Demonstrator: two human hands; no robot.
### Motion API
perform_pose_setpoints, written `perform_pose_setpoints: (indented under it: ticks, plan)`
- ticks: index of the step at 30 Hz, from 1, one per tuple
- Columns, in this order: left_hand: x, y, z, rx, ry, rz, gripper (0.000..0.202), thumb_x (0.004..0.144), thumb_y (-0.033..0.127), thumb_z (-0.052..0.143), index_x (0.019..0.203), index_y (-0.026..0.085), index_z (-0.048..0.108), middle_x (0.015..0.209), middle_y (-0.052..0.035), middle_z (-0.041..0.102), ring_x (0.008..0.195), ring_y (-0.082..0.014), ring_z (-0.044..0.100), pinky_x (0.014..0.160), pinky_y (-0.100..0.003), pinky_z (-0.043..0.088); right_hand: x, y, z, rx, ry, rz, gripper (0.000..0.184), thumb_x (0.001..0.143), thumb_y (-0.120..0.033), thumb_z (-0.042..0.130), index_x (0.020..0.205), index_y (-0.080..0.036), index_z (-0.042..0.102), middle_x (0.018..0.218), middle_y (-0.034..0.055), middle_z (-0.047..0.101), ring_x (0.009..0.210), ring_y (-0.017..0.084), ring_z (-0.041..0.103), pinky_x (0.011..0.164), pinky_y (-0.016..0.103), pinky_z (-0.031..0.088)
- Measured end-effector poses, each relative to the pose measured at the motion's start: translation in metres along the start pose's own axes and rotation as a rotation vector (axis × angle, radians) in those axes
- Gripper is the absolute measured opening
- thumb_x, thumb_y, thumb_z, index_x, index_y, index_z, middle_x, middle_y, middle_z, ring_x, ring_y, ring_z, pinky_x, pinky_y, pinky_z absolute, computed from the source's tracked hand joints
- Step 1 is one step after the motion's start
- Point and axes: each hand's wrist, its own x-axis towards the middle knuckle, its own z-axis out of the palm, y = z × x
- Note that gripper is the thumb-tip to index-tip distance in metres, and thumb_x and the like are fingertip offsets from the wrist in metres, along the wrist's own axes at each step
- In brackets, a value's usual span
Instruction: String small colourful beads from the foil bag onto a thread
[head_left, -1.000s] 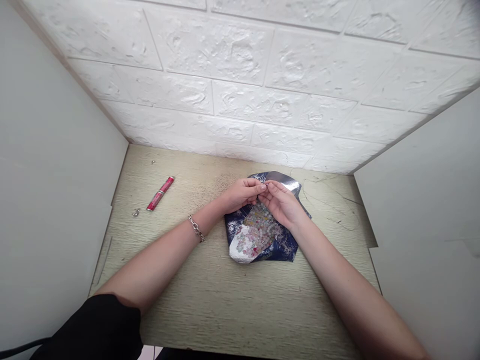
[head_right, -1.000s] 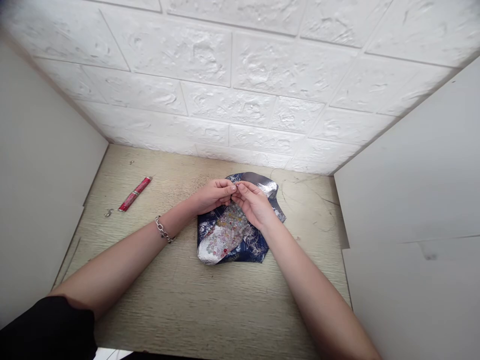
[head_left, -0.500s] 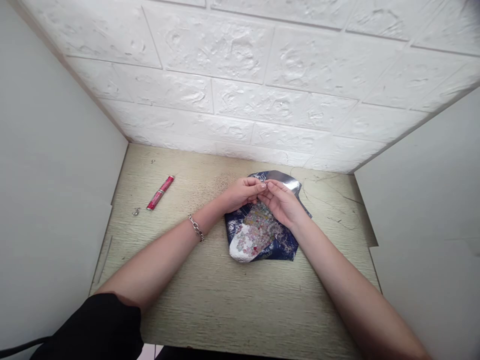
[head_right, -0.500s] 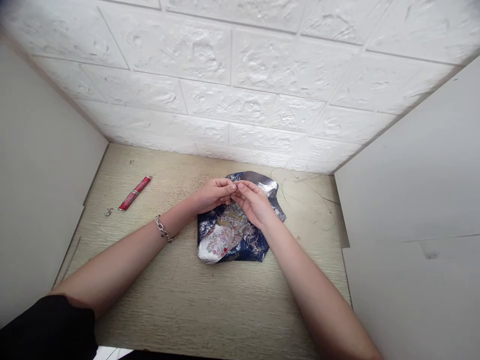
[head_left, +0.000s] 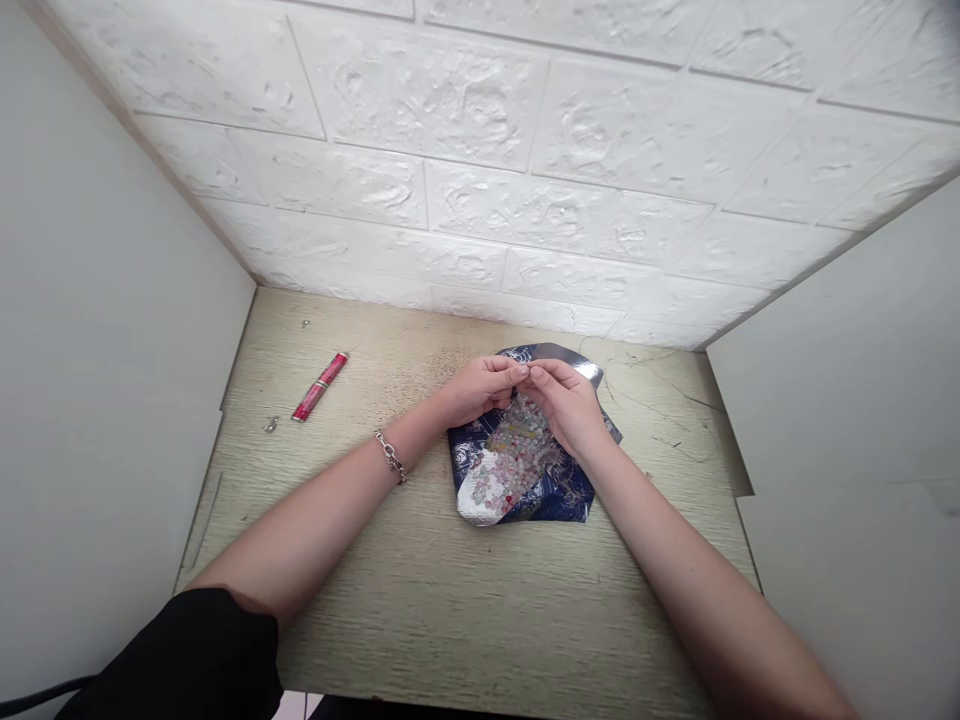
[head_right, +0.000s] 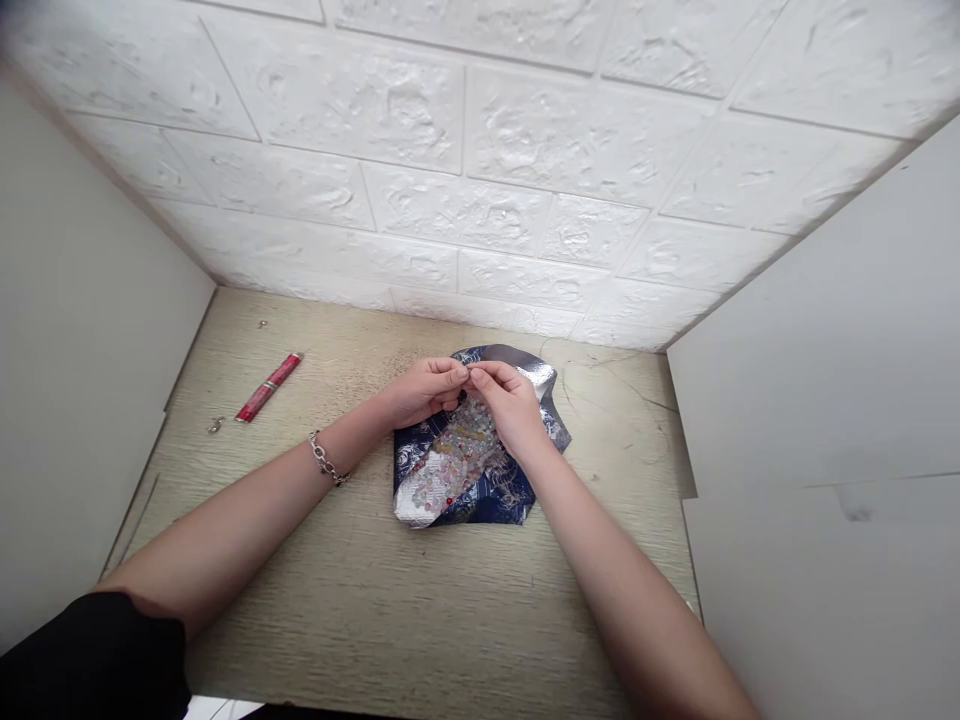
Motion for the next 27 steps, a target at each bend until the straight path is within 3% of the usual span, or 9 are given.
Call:
perform_pose_setpoints:
  ticks: [5, 10, 18, 27]
  plan:
    - [0.0004, -0.0003, -0.0006, -0.001, -0.008, -0.008, 0.027, 0.065, 0.035, 0.064, 0.060, 0.013, 0.050, 0.040, 0.0079, 0.028, 0.039, -0.0018, 0.023, 0.040, -0.016, 0.020, 0.0025, 0.0056, -0.0049, -0.135, -0.005, -0.104, 0.013, 0.066, -0.030, 0.064, 0.075, -0.021, 0.063, 0.073, -0.0021, 0.062, 0.072, 0.011, 0.057, 0.078, 0.030, 0.046]
    - [0.0004, 0.0010, 0.0001, -0.071, -0.028, -0.017, 0.026, 0.071, 0.035, 0.057, 0.060, 0.014, 0.046, 0.044, 0.0080, 0.025, 0.039, -0.0022, 0.023, 0.040, -0.016, 0.020, 0.0038, 0.0087, -0.0075, -0.177, 0.006, -0.121, 0.015, 0.066, -0.031, 0.064, 0.077, -0.021, 0.063, 0.075, -0.0009, 0.063, 0.073, 0.012, 0.058, 0.078, 0.030, 0.046]
    - [0.0009, 0.0015, -0.0005, -0.151, -0.035, -0.069, 0.013, 0.071, 0.018, 0.053, 0.061, 0.014, 0.046, 0.045, 0.0074, 0.025, 0.040, -0.0028, 0.026, 0.041, -0.016, 0.022, 0.0022, 0.0087, -0.0066, -0.300, 0.021, -0.165, 0.017, 0.068, -0.033, 0.061, 0.079, -0.020, 0.062, 0.076, 0.0003, 0.062, 0.073, 0.012, 0.056, 0.077, 0.030, 0.046]
    - [-0.0001, 0.0004, 0.0002, -0.039, -0.061, -0.028, 0.021, 0.069, 0.029, 0.060, 0.060, 0.012, 0.050, 0.044, 0.0069, 0.029, 0.040, -0.0020, 0.025, 0.042, -0.017, 0.021, -0.0022, 0.0008, -0.0014, -0.396, 0.063, -0.210, 0.011, 0.069, -0.028, 0.058, 0.074, -0.018, 0.058, 0.067, -0.0012, 0.056, 0.062, 0.010, 0.051, 0.063, 0.025, 0.043]
